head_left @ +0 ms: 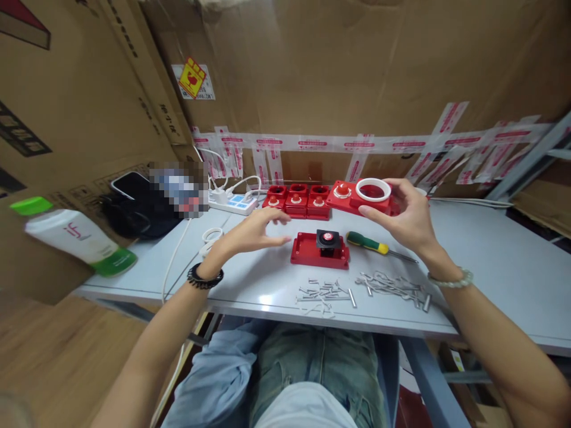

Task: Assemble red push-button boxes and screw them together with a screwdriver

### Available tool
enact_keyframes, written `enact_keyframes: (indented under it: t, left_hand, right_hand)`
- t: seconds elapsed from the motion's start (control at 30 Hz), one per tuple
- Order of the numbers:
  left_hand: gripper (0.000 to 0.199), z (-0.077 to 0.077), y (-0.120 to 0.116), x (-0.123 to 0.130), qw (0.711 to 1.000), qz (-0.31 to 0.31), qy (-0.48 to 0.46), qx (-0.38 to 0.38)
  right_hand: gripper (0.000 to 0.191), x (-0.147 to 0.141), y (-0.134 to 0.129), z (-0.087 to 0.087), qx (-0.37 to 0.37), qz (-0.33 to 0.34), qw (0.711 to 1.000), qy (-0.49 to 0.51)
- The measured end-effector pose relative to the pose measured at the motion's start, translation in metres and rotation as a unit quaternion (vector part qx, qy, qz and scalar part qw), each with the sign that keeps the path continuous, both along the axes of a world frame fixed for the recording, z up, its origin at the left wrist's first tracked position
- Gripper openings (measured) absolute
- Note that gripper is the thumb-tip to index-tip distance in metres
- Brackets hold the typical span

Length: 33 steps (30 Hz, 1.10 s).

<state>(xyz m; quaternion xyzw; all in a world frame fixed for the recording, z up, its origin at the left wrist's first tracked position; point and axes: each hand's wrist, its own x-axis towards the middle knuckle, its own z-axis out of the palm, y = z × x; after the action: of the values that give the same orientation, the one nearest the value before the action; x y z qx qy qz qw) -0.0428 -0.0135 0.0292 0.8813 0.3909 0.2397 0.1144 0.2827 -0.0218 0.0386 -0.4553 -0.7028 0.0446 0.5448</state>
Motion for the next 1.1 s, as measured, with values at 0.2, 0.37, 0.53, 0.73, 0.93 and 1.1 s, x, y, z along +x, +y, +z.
enact_keyframes:
  t: [0.2, 0.37, 0.53, 0.73, 0.93, 1.1]
  left_hand:
    - [0.029, 0.011, 0.007, 0.070, 0.993, -0.110, -0.015, 0.043]
    - [0.026, -0.002, 0.012, 0.078, 0.994, -0.102, -0.024, 0.017]
    - [0.026, -0.007, 0.013, 0.076, 0.993, -0.109, -0.031, 0.013]
    - [0.029, -0.010, 0.015, 0.078, 0.994, -0.109, -0.023, 0.017]
    - [0.030, -0.011, 0.015, 0.077, 0.994, -0.108, -0.020, 0.019]
    - [0.031, -0.011, 0.015, 0.077, 0.994, -0.108, -0.011, 0.021]
  right_hand:
    - [0.056, 0.000, 0.000, 0.001, 0.010, -0.007, 1.000, -0.006]
    - [0.054, -0.001, 0.000, 0.000, 0.012, -0.006, 1.000, -0.009]
    - [0.055, -0.001, 0.000, -0.001, 0.007, -0.007, 1.000, -0.011]
    - [0.056, -0.001, 0.001, -0.001, 0.005, -0.015, 1.000, -0.016]
    - [0.055, -0.001, 0.000, -0.001, 0.007, -0.015, 1.000, -0.021]
    - [0.056, -0.001, 0.001, -0.002, 0.006, -0.017, 1.000, -0.023]
